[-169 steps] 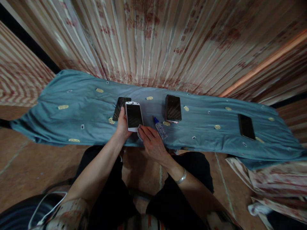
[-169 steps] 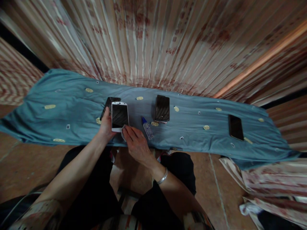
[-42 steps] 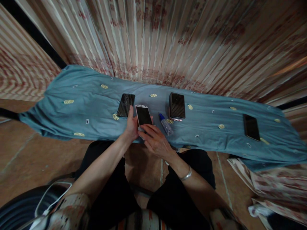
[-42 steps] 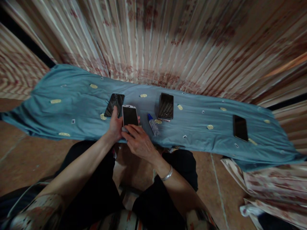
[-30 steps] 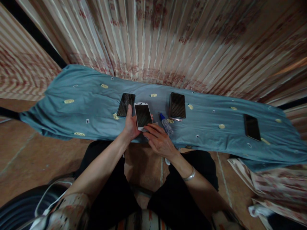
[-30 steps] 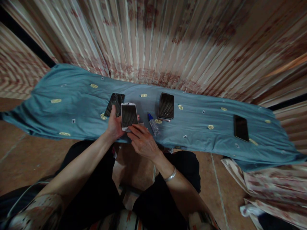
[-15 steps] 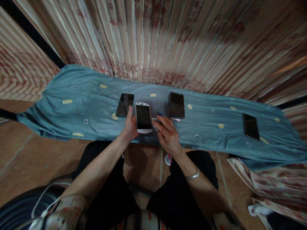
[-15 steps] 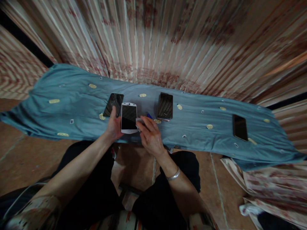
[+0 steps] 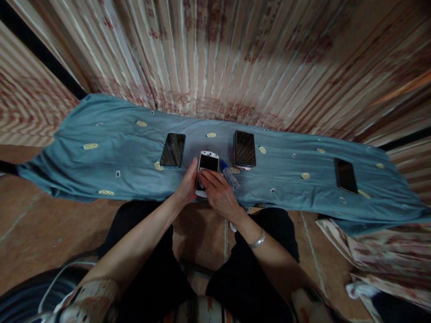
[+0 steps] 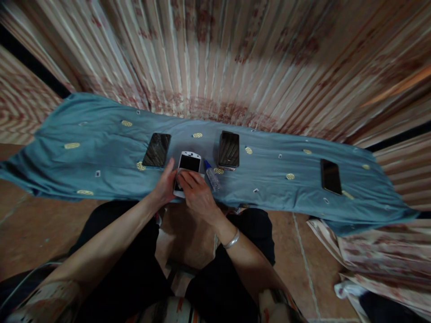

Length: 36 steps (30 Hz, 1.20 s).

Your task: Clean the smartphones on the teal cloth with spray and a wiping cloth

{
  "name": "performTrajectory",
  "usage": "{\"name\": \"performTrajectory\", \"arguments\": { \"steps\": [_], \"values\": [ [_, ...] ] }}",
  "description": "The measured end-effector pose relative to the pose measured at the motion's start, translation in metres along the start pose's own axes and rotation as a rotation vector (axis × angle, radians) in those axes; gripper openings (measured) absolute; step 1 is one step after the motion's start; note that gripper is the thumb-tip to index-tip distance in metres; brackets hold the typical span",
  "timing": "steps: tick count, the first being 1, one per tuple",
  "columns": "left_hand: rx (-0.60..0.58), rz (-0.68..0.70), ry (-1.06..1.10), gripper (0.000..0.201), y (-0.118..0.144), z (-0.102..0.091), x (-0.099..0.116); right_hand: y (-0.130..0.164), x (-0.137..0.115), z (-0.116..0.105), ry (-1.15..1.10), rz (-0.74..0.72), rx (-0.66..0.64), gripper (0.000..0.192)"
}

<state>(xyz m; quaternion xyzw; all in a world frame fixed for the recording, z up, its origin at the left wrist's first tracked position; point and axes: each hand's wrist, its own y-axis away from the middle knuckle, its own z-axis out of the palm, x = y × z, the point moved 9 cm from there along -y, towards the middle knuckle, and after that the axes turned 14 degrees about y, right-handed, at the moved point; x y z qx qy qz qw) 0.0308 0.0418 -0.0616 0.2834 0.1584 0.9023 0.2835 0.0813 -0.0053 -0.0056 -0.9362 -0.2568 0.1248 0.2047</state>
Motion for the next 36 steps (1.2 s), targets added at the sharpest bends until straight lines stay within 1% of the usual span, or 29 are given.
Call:
{"name": "performTrajectory", "arguments": {
  "steps": [2, 5, 7, 10, 12, 15, 17, 19, 21, 25, 29, 36],
  "values": [
    [0.003, 0.051, 0.010, 0.054, 0.000, 0.001, -0.001, -0.004, 0.007, 0.000, -0.004, 0.032, 0.006, 0.043],
    [0.026, 0.144, 0.031, 0.037, 0.000, -0.001, 0.001, -0.009, 0.017, 0.002, -0.032, 0.082, 0.003, 0.051],
    [0.037, 0.166, 0.037, 0.031, -0.001, -0.003, 0.001, -0.010, 0.023, 0.002, -0.074, 0.105, 0.025, 0.056],
    [0.019, 0.102, -0.019, 0.030, -0.003, -0.005, -0.004, -0.008, 0.032, -0.002, -0.144, 0.154, 0.088, 0.063],
    [0.011, 0.068, -0.090, 0.032, -0.003, -0.007, -0.005, -0.006, 0.037, -0.004, -0.173, 0.180, 0.112, 0.063],
    [0.063, 0.094, -0.154, 0.031, -0.003, -0.014, -0.002, -0.004, 0.039, -0.004, -0.185, 0.189, 0.112, 0.059],
    [0.115, 0.130, -0.168, 0.026, -0.003, -0.019, 0.001, -0.005, 0.038, -0.003, -0.175, 0.189, 0.100, 0.058],
    [0.136, 0.155, -0.183, 0.022, -0.004, -0.021, 0.002, -0.005, 0.037, -0.002, -0.160, 0.186, 0.091, 0.058],
    [0.124, 0.168, -0.199, 0.022, -0.005, -0.021, 0.003, -0.006, 0.035, -0.002, -0.148, 0.173, 0.094, 0.056],
    [0.114, 0.180, -0.243, 0.028, -0.006, -0.022, 0.003, -0.007, 0.031, -0.004, -0.123, 0.147, 0.120, 0.050],
    [0.105, 0.203, -0.282, 0.035, -0.006, -0.021, 0.004, -0.008, 0.030, -0.003, -0.096, 0.152, 0.106, 0.045],
    [0.059, 0.251, -0.344, 0.042, -0.007, -0.016, 0.011, -0.012, 0.030, -0.004, -0.141, 0.138, 0.089, 0.045]
  ]
}}
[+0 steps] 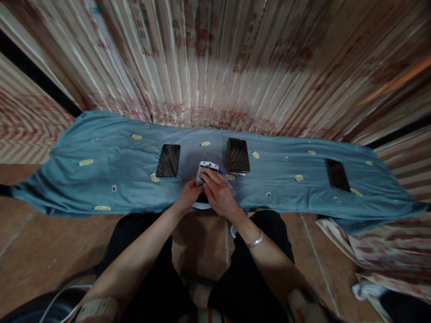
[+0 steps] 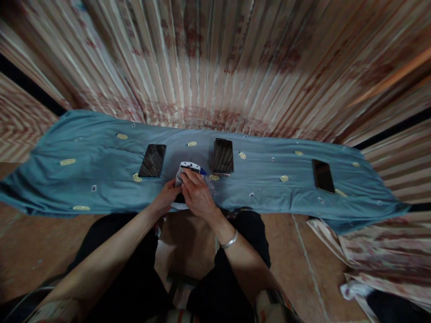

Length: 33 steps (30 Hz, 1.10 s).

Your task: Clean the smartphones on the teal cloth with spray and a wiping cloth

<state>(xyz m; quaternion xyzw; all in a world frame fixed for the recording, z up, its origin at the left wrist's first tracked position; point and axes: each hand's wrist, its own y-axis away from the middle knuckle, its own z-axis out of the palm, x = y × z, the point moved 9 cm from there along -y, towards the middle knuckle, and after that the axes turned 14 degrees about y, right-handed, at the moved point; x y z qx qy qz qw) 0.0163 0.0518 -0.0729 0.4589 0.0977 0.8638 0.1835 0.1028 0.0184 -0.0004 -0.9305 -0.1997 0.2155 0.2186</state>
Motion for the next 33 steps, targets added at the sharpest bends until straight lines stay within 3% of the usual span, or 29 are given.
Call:
{"name": "performTrajectory", "arguments": {
  "steps": [7, 12, 20, 25, 33],
  "values": [
    [-0.062, -0.009, 0.034, 0.044, 0.002, 0.005, 0.000, -0.005, 0.011, -0.001, 0.031, 0.037, 0.007, 0.048],
    [-0.082, -0.011, 0.230, 0.051, 0.000, 0.008, -0.005, -0.006, 0.012, -0.001, 0.054, 0.035, 0.020, 0.047],
    [-0.034, -0.055, 0.324, 0.051, 0.004, 0.010, -0.004, -0.007, 0.009, 0.001, 0.141, -0.010, 0.032, 0.050],
    [0.013, -0.170, 0.313, 0.055, 0.009, 0.015, -0.001, -0.005, 0.020, -0.002, 0.165, 0.013, 0.078, 0.049],
    [0.042, -0.176, 0.286, 0.064, 0.013, 0.015, 0.012, -0.002, 0.025, -0.002, 0.181, 0.027, 0.088, 0.048]
  ]
}}
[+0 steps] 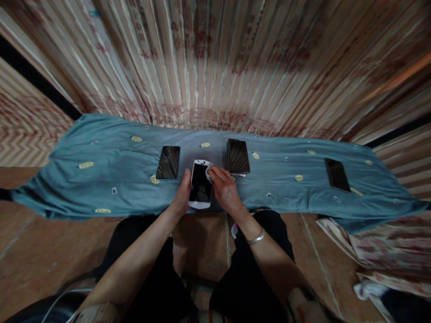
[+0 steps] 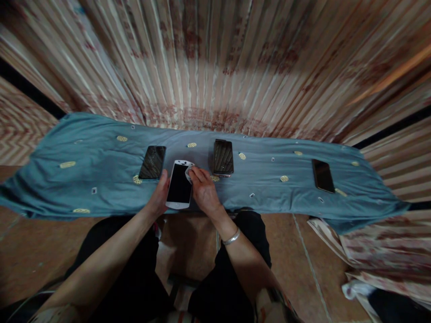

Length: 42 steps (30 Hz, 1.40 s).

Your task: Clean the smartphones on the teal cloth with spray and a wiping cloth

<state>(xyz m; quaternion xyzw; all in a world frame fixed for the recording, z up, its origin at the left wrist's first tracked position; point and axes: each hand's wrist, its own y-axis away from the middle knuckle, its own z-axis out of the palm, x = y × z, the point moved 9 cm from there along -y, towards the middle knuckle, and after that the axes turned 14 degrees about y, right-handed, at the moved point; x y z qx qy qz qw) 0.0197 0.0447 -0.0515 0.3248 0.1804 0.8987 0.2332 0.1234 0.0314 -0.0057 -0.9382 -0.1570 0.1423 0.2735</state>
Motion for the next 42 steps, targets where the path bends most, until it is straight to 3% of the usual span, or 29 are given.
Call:
{"name": "performTrajectory", "arguments": {
  "steps": [9, 19, 26, 35, 42],
  "values": [
    [0.045, 0.010, -0.039, 0.066, 0.000, -0.004, 0.008, 0.005, -0.013, 0.002, -0.010, -0.040, -0.010, 0.041],
    [-0.093, 0.000, 0.020, 0.065, -0.006, 0.000, 0.000, 0.002, 0.005, 0.004, -0.015, 0.022, -0.063, 0.047],
    [-0.043, 0.009, 0.013, 0.066, -0.005, -0.004, 0.008, 0.007, -0.007, 0.003, -0.004, -0.011, -0.040, 0.046],
    [-0.087, -0.041, 0.008, 0.060, -0.005, 0.001, -0.007, 0.004, 0.007, -0.001, -0.011, 0.037, -0.012, 0.048],
    [-0.125, 0.028, 0.052, 0.057, -0.014, -0.004, -0.014, 0.000, -0.003, 0.002, 0.001, 0.008, -0.068, 0.048]
  ]
}}
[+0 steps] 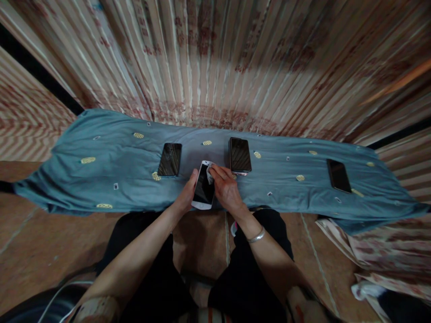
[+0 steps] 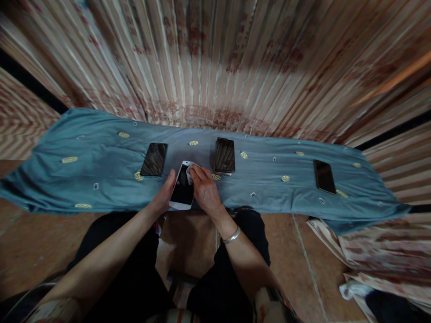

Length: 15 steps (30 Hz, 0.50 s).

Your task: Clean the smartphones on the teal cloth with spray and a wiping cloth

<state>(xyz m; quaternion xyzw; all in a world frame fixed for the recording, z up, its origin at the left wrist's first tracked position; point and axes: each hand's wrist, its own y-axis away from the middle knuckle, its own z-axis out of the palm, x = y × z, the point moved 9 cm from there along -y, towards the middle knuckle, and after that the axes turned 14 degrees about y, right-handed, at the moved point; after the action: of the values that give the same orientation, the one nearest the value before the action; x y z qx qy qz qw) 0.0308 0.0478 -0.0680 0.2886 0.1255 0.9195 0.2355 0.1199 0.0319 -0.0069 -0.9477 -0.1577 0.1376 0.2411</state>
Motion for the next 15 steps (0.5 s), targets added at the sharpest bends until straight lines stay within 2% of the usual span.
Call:
{"name": "performTrajectory", "arguments": {
  "steps": [4, 8, 15],
  "values": [
    [-0.018, 0.026, -0.011, 0.053, 0.000, -0.004, -0.003, -0.003, -0.006, -0.003, 0.005, 0.002, 0.032, 0.050],
    [-0.019, 0.078, -0.061, 0.051, 0.000, -0.005, 0.001, -0.005, -0.012, -0.007, 0.009, -0.022, 0.057, 0.044],
    [0.017, 0.073, -0.037, 0.052, -0.002, -0.006, 0.001, -0.003, -0.015, -0.003, -0.037, -0.031, 0.021, 0.042]
  ]
}}
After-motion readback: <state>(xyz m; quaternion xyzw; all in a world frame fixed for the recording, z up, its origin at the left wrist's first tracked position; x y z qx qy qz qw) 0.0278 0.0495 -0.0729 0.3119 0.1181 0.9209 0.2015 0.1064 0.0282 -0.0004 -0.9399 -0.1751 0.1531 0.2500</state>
